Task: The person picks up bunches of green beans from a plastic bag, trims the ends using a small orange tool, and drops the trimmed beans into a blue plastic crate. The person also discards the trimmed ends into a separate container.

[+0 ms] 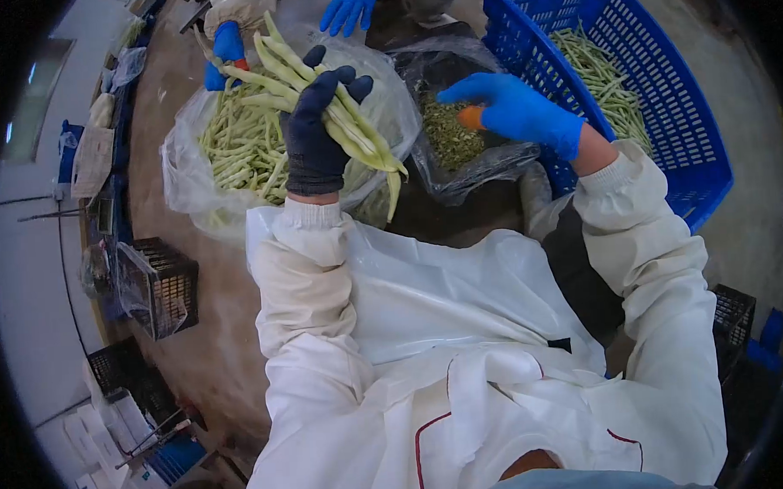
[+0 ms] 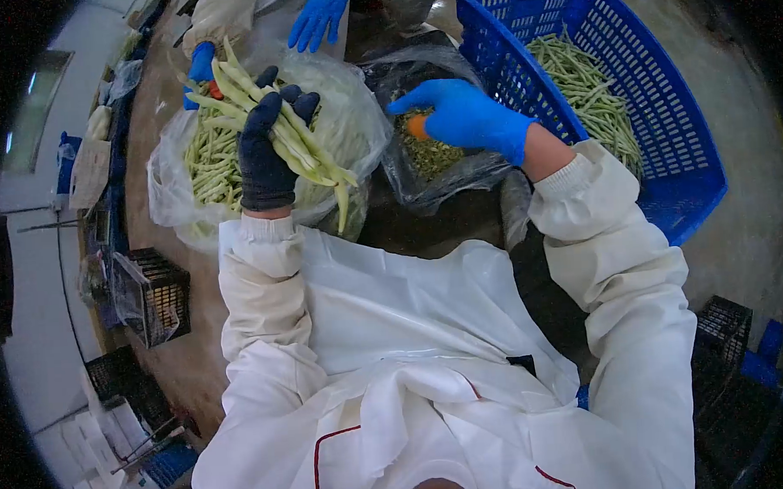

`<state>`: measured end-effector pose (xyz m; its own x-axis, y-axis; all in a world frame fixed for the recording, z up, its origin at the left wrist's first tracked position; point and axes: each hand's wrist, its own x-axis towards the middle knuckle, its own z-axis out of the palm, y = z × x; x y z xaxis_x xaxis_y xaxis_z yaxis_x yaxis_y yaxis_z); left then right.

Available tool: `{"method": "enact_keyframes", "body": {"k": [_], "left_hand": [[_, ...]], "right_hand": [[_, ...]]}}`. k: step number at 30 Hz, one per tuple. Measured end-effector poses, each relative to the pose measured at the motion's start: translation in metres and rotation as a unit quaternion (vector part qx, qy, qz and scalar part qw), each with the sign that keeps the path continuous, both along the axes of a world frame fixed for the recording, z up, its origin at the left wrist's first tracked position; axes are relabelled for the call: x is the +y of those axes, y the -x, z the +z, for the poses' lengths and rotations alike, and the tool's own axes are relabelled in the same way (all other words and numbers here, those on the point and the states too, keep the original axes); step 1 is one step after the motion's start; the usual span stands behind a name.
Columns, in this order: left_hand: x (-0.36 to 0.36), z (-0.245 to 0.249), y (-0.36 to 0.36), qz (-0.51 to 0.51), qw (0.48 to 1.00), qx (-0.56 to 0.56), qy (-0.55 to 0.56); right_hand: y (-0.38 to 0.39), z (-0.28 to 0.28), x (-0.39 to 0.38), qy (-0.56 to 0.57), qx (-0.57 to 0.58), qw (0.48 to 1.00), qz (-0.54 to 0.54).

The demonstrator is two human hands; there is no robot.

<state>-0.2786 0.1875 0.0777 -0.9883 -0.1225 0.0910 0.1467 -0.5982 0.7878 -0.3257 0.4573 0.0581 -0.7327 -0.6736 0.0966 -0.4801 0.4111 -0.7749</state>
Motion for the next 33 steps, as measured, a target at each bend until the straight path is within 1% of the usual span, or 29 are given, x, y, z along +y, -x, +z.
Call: {"method": "enact_keyframes", "body": {"k": [1,4,6,7,10,13,15,16,18,19,22,23,25,26,28,31,33], "left_hand": [[0.007,0.003,-0.003,-0.008,1.0,-0.004,-0.001],[0.021,0.001,-0.005,-0.037,0.999,-0.021,-0.003],[0.033,0.005,-0.009,-0.05,0.998,-0.033,0.003],[0.036,-0.002,-0.006,-0.051,0.998,-0.023,-0.015],[0.04,-0.002,-0.007,-0.071,0.997,-0.027,-0.002],[0.035,-0.008,0.0,-0.057,0.998,-0.028,-0.008],[0.027,-0.007,0.001,-0.027,0.999,-0.012,-0.016],[0.017,-0.013,0.005,-0.036,0.998,-0.001,-0.049],[-0.002,-0.019,0.007,-0.002,0.995,0.051,0.091],[-0.009,-0.025,0.01,0.035,0.988,0.061,0.138],[0.004,-0.006,0.001,0.051,0.98,0.01,0.191],[0.02,0.006,-0.004,0.047,0.993,-0.058,0.087],[0.024,0.006,-0.011,-0.021,0.969,-0.113,0.221],[0.027,0.006,-0.013,-0.055,0.947,-0.139,0.285],[0.033,0.007,-0.014,-0.06,0.958,-0.119,0.255],[0.041,0.009,-0.014,-0.073,0.973,-0.1,0.197],[0.044,0.007,-0.013,-0.087,0.981,-0.105,0.14]], "right_hand": [[-0.004,0.003,-0.01,0.082,-0.048,0.995,0.022],[-0.013,0.017,-0.03,0.089,-0.172,0.981,0.021],[-0.019,0.02,-0.041,0.126,-0.231,0.964,0.049],[-0.02,0.021,-0.044,0.143,-0.26,0.953,0.064],[-0.023,0.019,-0.048,0.11,-0.224,0.968,0.032],[-0.021,0.02,-0.043,0.115,-0.231,0.966,0.006],[-0.021,0.031,-0.035,0.1,-0.277,0.956,0.007],[-0.021,0.035,-0.031,0.093,-0.3,0.949,0.007],[-0.02,0.037,-0.025,0.112,-0.292,0.95,-0.021],[-0.019,0.038,-0.023,0.122,-0.287,0.95,-0.034],[-0.014,0.037,-0.018,0.128,-0.265,0.954,-0.05],[-0.013,0.035,-0.018,0.146,-0.263,0.952,-0.065],[-0.011,0.031,-0.017,0.181,-0.259,0.944,-0.096],[-0.007,0.033,-0.015,0.168,-0.248,0.949,-0.101],[0.002,0.039,-0.01,0.143,-0.226,0.957,-0.111],[0.003,0.027,-0.006,0.147,-0.24,0.958,-0.046],[-0.01,0.035,-0.015,0.098,-0.196,0.976,-0.012]]}}
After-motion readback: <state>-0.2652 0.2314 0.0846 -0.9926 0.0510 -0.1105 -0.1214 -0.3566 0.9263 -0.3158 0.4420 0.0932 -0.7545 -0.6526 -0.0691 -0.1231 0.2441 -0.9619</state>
